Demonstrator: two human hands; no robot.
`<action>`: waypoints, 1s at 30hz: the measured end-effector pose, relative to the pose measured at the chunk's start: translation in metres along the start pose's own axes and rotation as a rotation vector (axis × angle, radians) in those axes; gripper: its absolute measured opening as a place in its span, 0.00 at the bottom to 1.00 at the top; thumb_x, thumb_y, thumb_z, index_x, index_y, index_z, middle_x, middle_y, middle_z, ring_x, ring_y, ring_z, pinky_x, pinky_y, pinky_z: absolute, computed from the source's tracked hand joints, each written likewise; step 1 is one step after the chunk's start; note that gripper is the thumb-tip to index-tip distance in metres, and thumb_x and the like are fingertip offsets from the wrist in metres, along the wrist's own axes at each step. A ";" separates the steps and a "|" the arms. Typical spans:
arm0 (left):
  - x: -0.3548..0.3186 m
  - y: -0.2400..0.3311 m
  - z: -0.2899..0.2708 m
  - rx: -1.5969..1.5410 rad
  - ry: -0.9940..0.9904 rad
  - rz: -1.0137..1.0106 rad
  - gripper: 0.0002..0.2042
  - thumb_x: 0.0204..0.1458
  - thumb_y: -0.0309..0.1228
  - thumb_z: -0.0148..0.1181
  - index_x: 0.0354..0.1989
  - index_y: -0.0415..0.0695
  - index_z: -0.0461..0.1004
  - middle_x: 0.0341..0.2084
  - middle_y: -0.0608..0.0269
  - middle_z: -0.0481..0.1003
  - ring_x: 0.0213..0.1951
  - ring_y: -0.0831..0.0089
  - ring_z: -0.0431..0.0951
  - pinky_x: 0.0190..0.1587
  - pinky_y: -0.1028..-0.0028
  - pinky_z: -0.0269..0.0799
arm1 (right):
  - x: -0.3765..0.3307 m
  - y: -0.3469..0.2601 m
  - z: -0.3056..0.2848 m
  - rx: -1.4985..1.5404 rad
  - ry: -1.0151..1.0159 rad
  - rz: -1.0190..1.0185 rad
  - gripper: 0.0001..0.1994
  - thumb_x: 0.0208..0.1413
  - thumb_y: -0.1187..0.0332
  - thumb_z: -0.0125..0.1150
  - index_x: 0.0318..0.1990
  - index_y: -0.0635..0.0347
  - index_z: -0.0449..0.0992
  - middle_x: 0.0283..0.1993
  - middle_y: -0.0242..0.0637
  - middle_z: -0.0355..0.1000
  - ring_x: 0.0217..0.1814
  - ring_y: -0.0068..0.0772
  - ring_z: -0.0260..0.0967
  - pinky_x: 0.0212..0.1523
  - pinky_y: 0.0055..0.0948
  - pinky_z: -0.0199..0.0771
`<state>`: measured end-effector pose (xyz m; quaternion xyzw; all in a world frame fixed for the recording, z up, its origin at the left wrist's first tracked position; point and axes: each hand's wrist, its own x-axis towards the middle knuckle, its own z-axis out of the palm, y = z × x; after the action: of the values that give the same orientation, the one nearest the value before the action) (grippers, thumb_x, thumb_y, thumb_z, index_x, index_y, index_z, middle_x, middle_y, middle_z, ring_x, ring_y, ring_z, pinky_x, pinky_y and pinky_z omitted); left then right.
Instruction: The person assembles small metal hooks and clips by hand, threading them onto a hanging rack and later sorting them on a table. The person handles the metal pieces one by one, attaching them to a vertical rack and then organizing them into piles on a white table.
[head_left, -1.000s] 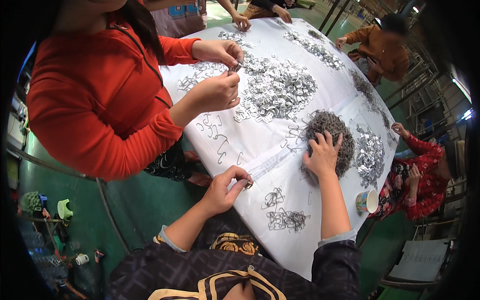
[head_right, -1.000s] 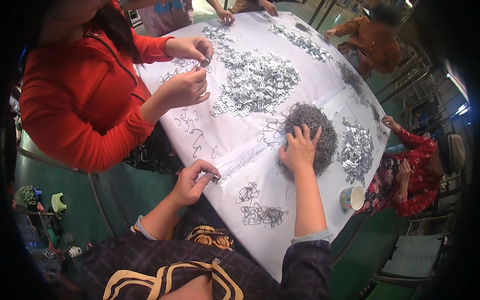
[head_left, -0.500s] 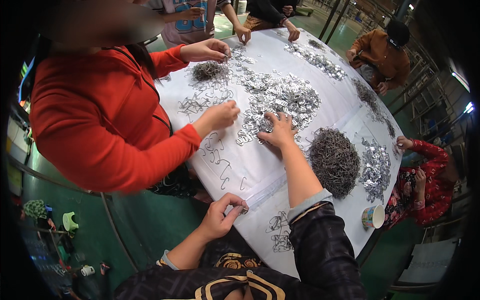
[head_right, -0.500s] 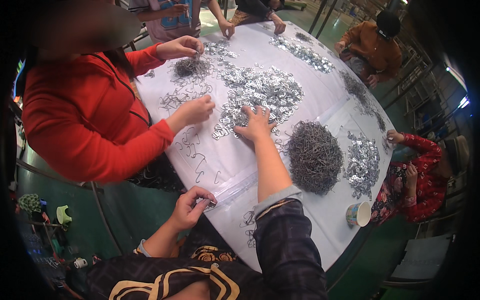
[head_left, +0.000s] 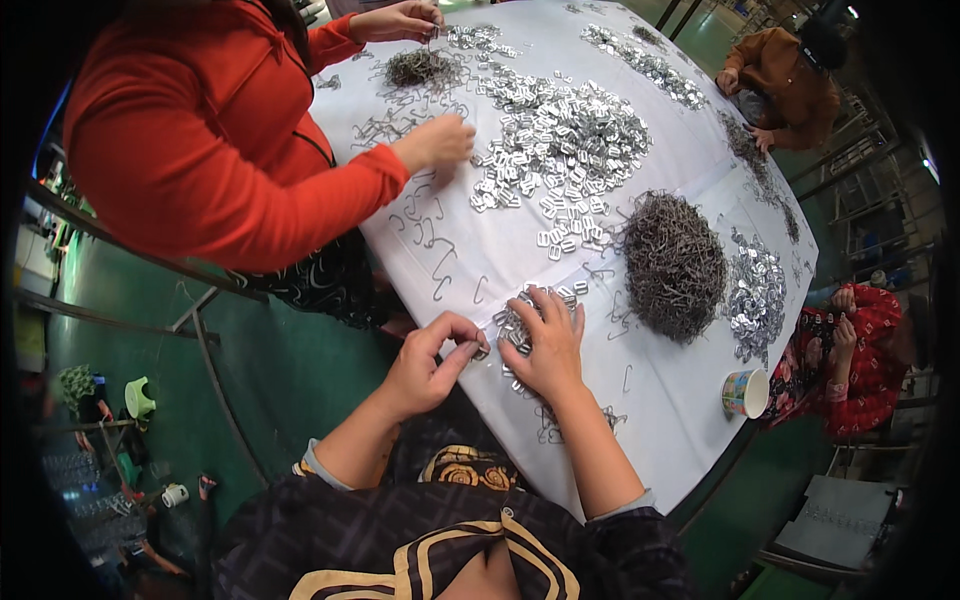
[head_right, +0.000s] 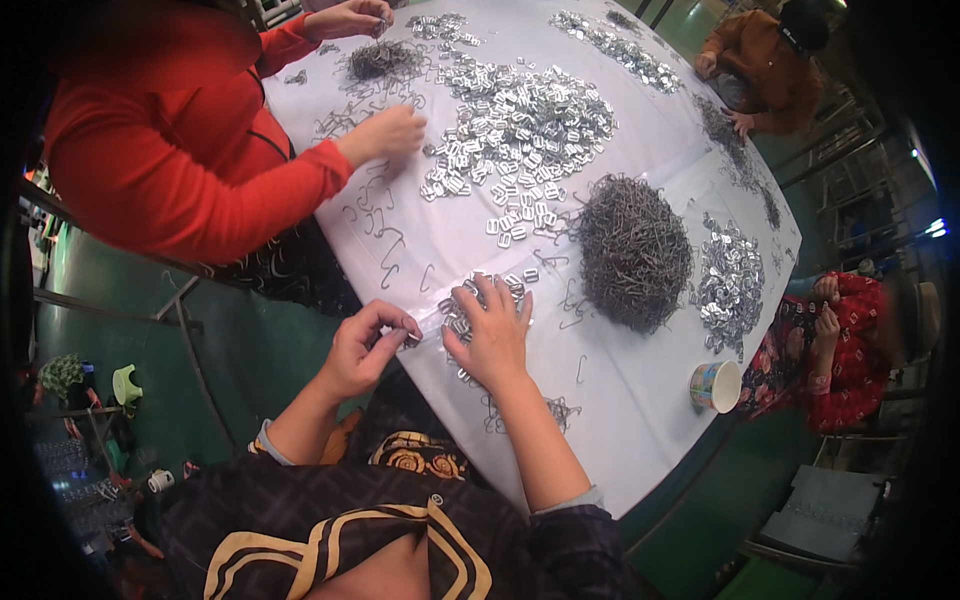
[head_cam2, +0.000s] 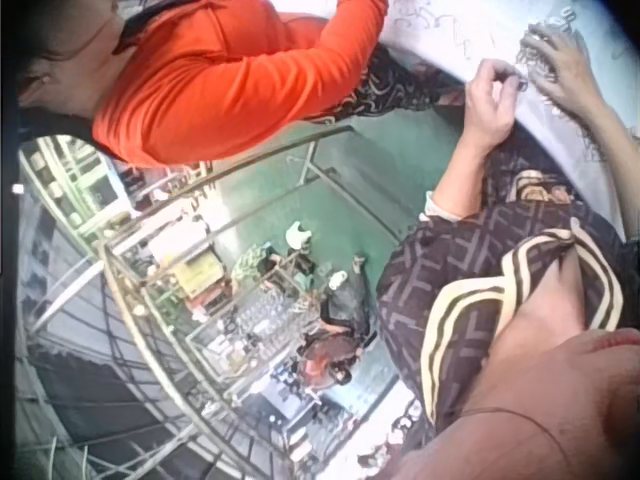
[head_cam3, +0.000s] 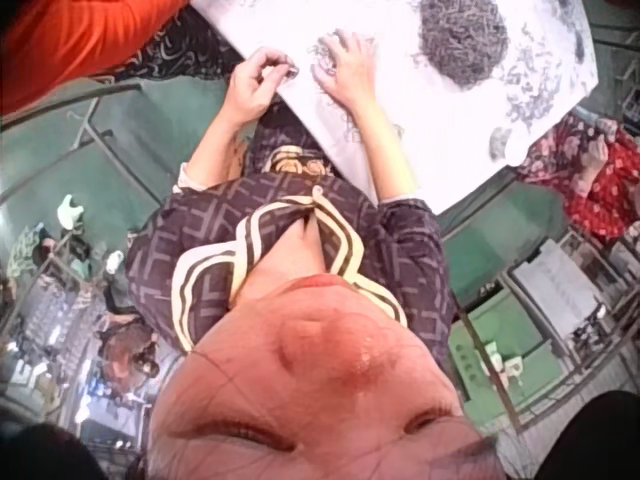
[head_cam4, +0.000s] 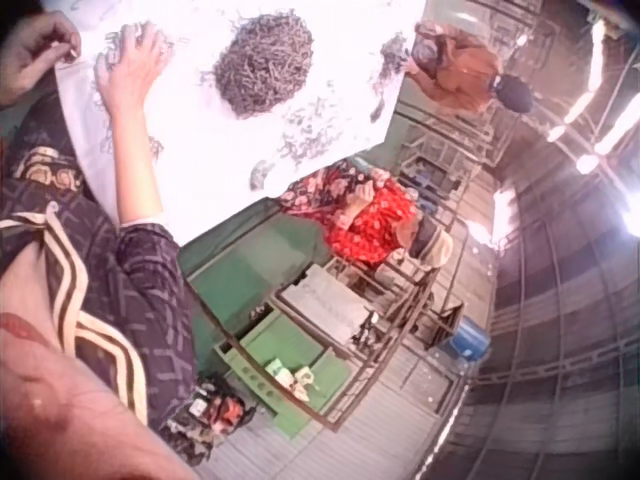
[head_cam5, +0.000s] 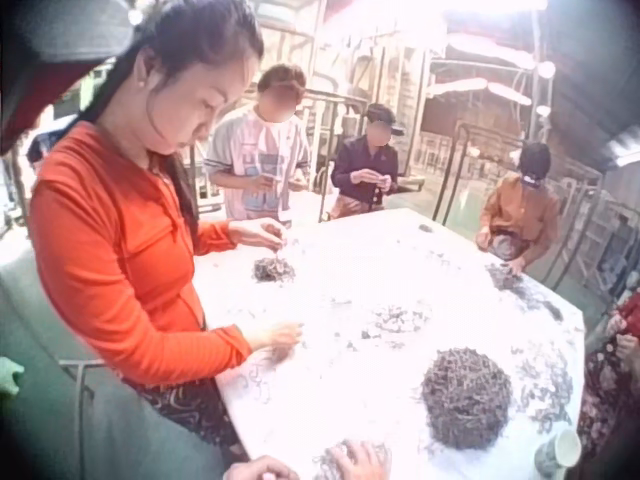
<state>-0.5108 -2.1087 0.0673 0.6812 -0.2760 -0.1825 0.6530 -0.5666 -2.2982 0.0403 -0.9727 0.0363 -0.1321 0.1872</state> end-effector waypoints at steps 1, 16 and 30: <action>-0.002 -0.001 -0.001 0.028 0.002 0.025 0.05 0.54 0.19 0.49 0.37 0.35 0.68 0.32 0.61 0.75 0.36 0.79 0.73 0.41 0.78 0.68 | -0.009 -0.002 -0.006 0.054 0.007 0.014 0.23 0.41 0.67 0.66 0.49 0.54 0.72 0.58 0.41 0.62 0.58 0.47 0.59 0.60 0.50 0.53; -0.024 0.021 0.019 0.127 -0.083 0.077 0.04 0.54 0.22 0.52 0.37 0.38 0.70 0.30 0.64 0.76 0.32 0.80 0.74 0.36 0.80 0.69 | -0.001 0.079 0.003 0.223 0.293 0.429 0.08 0.47 0.70 0.65 0.34 0.62 0.77 0.31 0.36 0.72 0.34 0.34 0.68 0.37 0.33 0.66; -0.018 0.041 0.063 0.234 -0.191 0.266 0.05 0.51 0.21 0.55 0.36 0.37 0.70 0.28 0.57 0.74 0.32 0.66 0.77 0.36 0.72 0.70 | -0.072 -0.021 -0.104 1.075 0.115 0.489 0.08 0.49 0.77 0.64 0.36 0.71 0.77 0.29 0.33 0.75 0.29 0.17 0.69 0.32 0.17 0.69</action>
<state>-0.5694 -2.1472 0.1005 0.6896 -0.4436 -0.1255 0.5586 -0.6632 -2.3069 0.1237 -0.6962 0.1975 -0.1377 0.6763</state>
